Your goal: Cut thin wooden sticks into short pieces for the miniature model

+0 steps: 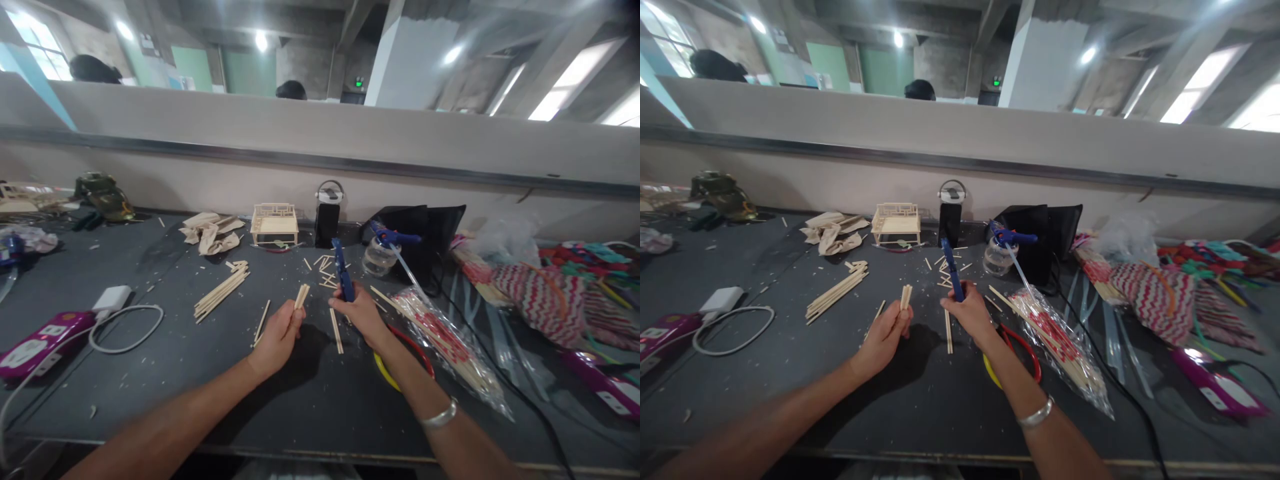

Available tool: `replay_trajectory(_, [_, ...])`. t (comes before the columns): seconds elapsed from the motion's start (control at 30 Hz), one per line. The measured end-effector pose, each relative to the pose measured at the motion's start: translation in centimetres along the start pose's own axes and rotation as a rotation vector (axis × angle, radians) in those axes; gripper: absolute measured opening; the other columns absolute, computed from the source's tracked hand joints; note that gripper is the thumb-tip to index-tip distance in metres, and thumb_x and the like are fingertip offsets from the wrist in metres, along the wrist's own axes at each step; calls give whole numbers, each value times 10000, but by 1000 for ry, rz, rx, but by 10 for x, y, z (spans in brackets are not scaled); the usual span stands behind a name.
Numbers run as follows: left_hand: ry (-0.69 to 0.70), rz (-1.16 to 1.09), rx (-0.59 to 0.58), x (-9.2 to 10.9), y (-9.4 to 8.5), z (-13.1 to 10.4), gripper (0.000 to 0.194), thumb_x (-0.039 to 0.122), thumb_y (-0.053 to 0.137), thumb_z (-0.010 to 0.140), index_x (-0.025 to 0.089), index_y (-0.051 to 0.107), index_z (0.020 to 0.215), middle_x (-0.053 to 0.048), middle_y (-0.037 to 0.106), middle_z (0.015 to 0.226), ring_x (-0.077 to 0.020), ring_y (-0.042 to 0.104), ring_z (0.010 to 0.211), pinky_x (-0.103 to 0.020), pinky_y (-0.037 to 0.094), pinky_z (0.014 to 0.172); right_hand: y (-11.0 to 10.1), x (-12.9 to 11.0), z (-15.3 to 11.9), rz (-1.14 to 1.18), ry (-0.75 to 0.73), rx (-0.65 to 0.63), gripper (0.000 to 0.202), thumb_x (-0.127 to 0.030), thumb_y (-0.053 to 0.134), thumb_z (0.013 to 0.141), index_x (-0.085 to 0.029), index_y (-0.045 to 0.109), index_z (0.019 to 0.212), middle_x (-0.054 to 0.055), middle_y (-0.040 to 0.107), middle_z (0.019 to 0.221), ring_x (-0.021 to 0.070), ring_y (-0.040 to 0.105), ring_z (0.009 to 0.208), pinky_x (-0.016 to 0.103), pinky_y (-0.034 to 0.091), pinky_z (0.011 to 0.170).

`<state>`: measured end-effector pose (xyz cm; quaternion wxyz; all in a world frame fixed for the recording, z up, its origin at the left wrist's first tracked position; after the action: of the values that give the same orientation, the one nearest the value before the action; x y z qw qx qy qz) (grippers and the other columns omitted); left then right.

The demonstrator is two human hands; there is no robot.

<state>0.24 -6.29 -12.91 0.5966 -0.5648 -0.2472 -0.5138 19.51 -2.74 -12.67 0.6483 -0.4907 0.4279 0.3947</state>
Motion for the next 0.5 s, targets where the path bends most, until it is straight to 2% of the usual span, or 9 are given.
replay_trajectory(0.07, [25, 89, 42, 0, -9, 5, 269, 378, 317, 949, 205, 485, 830, 12, 509, 700, -141, 494, 668, -267, 395, 665, -1, 1, 1, 41, -3, 9, 306, -352, 692, 614, -183, 585, 845, -7, 619, 745, 170, 585, 679, 324, 472, 696])
replay_trajectory(0.13, [17, 189, 67, -2, -26, 11, 263, 366, 335, 937, 201, 500, 816, 3, 531, 724, -143, 494, 691, -265, 391, 673, -3, 2, 2, 79, 0, 70, 304, -369, 685, 617, -182, 598, 841, -7, 621, 734, 175, 583, 684, 326, 471, 696])
replay_trajectory(0.23, [-103, 350, 80, -12, -67, 19, 247, 323, 325, 927, 201, 497, 797, 6, 538, 694, -149, 503, 674, -256, 388, 649, -6, 6, 4, 121, 22, 123, 300, -385, 689, 616, -172, 617, 814, 3, 629, 732, 184, 585, 690, 332, 464, 701])
replay_trajectory(0.3, [-204, 575, 123, -20, -98, 20, 213, 285, 328, 919, 200, 499, 823, -10, 563, 715, -165, 535, 695, -261, 378, 652, -6, 9, 6, 157, 33, 136, 313, -386, 701, 607, -166, 621, 814, 8, 630, 730, 188, 588, 691, 335, 463, 706])
replay_trajectory(0.37, [-331, 815, 109, -29, -123, 18, 215, 269, 318, 922, 194, 509, 859, -40, 601, 736, -191, 577, 713, -271, 364, 637, -5, 9, 7, 187, 23, 147, 321, -375, 717, 588, -172, 623, 818, 7, 633, 736, 192, 595, 698, 336, 466, 713])
replay_trajectory(0.43, [-419, 967, 53, -36, -137, 14, 226, 272, 320, 925, 184, 521, 873, -76, 646, 800, -210, 614, 773, -273, 365, 639, -4, 8, 7, 208, -1, 159, 318, -363, 728, 574, -182, 619, 811, 5, 634, 744, 192, 600, 701, 338, 470, 720])
replay_trajectory(0.5, [-466, 1041, -6, -42, -140, 10, 227, 285, 341, 920, 175, 538, 889, -100, 675, 871, -220, 636, 823, -273, 376, 646, -3, 6, 6, 222, -19, 151, 310, -353, 731, 573, -185, 611, 803, 2, 629, 746, 187, 599, 698, 342, 475, 724])
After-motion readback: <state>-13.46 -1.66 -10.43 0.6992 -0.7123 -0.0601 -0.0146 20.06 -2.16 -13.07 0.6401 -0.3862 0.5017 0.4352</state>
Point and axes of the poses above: each hand's wrist, its own z-axis towards the middle knuckle, its own y-axis out of the palm, x = y × z, the point moved 1 cm from there along z, towards the middle knuckle
